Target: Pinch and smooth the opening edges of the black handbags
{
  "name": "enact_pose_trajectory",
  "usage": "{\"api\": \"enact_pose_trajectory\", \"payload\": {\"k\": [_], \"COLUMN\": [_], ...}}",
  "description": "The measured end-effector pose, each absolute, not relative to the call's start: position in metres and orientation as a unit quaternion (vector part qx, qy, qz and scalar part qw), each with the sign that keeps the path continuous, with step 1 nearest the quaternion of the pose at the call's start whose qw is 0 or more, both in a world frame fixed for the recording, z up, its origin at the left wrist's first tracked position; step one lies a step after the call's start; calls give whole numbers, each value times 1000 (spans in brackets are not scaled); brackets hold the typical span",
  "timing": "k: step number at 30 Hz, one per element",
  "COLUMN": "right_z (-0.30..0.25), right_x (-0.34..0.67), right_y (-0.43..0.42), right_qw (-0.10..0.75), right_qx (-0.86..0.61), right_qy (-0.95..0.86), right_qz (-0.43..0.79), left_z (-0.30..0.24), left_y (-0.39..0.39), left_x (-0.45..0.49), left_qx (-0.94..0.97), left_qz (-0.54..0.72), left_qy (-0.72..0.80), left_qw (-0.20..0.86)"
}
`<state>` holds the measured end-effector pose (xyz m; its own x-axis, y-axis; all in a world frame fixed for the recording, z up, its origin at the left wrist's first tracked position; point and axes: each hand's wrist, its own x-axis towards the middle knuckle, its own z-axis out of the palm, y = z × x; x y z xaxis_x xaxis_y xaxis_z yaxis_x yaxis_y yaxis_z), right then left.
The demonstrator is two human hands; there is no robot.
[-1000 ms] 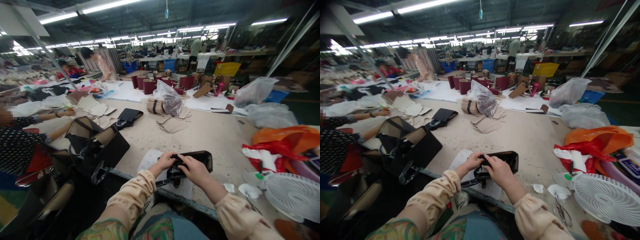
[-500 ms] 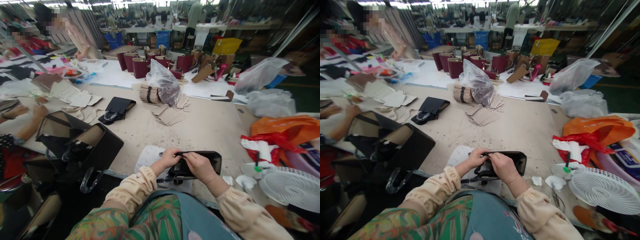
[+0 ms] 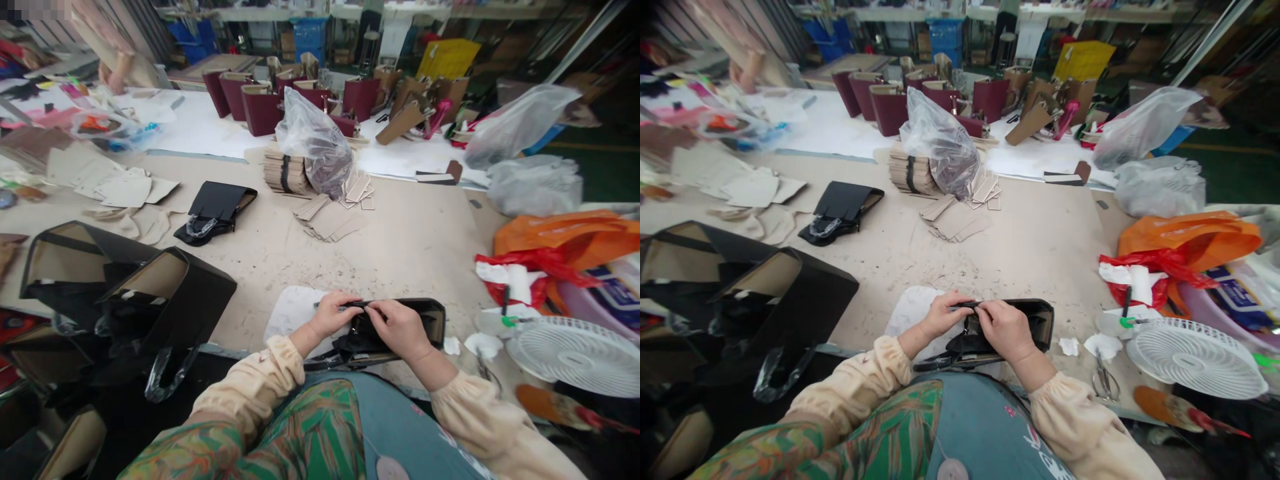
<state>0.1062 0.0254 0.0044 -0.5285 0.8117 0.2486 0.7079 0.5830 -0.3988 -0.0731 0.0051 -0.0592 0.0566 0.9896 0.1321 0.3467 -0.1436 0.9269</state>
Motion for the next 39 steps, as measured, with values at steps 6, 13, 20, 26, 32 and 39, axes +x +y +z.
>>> {"api": "enact_pose_trajectory", "payload": {"k": [6,13,20,26,32,39], "right_z": [4,3,3,5,7,16], "right_x": [106,105,105,104,108,123], "right_y": [27,29,31,33,36,39], "right_qw": [198,195,194,176,148,126], "right_qx": [-451,-463,-471,-485,-496,-481], "right_qy": [-863,-859,-856,-852,-852,-864], "right_qz": [111,102,92,86,75,75], "left_z": [-60,-55,-54,-53,-54,-56], "left_y": [8,6,7,8,10,12], "left_x": [-68,-62,-57,-56,-56,-58], "left_qx": [609,595,592,596,606,594], "left_qz": [437,438,442,443,446,449], "left_qy": [551,576,588,590,587,599], "left_qw": [367,350,330,315,298,295]}}
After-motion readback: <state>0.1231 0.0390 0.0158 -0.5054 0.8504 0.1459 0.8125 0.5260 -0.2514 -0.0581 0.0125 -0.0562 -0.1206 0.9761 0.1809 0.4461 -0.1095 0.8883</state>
